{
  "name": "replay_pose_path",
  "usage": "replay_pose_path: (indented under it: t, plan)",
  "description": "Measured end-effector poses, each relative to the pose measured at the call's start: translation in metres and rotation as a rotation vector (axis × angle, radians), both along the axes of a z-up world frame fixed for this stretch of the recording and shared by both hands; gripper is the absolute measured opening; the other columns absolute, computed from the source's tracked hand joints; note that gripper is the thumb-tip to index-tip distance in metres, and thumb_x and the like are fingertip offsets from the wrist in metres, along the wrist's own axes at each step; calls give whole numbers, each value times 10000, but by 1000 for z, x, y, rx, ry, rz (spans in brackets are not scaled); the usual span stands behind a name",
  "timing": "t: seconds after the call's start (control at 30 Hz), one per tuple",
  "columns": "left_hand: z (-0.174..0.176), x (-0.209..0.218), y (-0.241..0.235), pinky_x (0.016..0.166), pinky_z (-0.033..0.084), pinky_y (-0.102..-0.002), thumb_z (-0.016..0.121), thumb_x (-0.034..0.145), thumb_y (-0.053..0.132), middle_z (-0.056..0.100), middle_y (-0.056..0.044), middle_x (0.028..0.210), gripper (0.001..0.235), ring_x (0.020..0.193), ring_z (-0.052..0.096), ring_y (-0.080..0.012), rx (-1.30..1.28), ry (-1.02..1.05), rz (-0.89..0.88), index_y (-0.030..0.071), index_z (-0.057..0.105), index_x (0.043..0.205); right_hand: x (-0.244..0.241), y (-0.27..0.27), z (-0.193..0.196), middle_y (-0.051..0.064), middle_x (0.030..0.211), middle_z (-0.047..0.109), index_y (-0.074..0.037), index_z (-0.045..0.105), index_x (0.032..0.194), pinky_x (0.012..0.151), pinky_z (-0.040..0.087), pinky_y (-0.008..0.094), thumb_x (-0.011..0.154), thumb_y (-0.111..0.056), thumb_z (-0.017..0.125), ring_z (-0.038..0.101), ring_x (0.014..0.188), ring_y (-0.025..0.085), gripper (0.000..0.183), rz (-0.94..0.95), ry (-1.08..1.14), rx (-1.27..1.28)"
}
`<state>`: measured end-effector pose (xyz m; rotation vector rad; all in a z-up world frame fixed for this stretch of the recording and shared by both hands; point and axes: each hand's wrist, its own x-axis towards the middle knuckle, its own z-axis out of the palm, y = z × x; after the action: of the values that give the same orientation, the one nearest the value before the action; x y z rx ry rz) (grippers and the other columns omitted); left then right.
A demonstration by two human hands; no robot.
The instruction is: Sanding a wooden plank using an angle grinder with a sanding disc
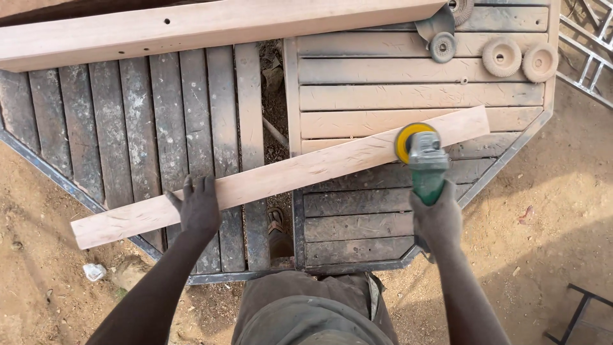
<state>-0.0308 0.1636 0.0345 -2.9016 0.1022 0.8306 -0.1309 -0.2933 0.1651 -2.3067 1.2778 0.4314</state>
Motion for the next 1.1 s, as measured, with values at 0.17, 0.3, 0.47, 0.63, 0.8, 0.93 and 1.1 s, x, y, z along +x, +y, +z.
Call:
replay_pose_path:
  t: [0.17, 0.3, 0.47, 0.63, 0.8, 0.93, 1.1]
  plan:
    - [8, -4, -84, 1157, 154, -792, 748, 817, 113, 609, -14, 1387, 666, 1455, 448, -295, -77, -126, -49, 227, 521, 1433, 19, 64, 17, 177, 1277, 656, -243, 424, 1407, 1057, 511, 598, 797, -528, 742, 653, 1192, 435, 744, 291, 157, 144]
    - [-3, -3, -123, 1161, 157, -764, 668, 890, 174, 594, 8, 1395, 564, 1424, 456, -260, -146, -138, -72, 242, 502, 1425, 31, 58, 38, 145, 1284, 650, -247, 428, 1413, 1049, 533, 571, 813, -477, 745, 674, 1169, 423, 717, 471, 196, 130]
    - [3, 6, -107, 1223, 146, -699, 737, 887, 213, 479, -30, 1522, 762, 1493, 364, -313, -167, 25, -80, 256, 374, 1555, 18, -40, 7, 315, 1203, 658, -111, 434, 1412, 1018, 493, 651, 899, -481, 718, 635, 1161, 532, 694, 237, 55, -2]
    - [4, 6, -38, 1195, 21, -720, 871, 699, 573, 207, -122, 1699, 1165, 1553, 103, -440, -305, -37, -164, 220, 252, 1621, 17, -153, 1, 219, 1052, 630, -56, 464, 1219, 659, 514, 542, 963, -429, 774, 622, 825, 374, 548, -63, -83, -94]
    - [64, 6, 52, 1213, -29, -624, 582, 803, 726, 70, -157, 1738, 1102, 1573, 15, -399, -339, -172, 518, 118, 184, 1632, 26, -155, 4, 150, 1056, 611, -58, 498, 1246, 696, 483, 516, 926, -477, 735, 601, 876, 315, 578, -179, -101, -131]
    - [30, -5, 115, 1142, 322, -652, 767, 930, 455, 295, -355, 1578, 979, 1424, 315, -543, -339, -167, 1020, -79, 250, 1567, 35, -85, -9, 155, 1028, 671, -95, 460, 1205, 661, 565, 476, 940, -413, 784, 657, 763, 308, 526, -57, -117, -22]
    - [-15, -19, 145, 779, 495, -505, 838, 951, 474, 692, -196, 1119, 591, 953, 637, -341, -559, -220, 1122, -44, 645, 1160, 55, 31, 19, 69, 991, 766, -133, 520, 1192, 769, 635, 460, 857, -407, 785, 748, 792, 263, 507, 397, 101, 145]
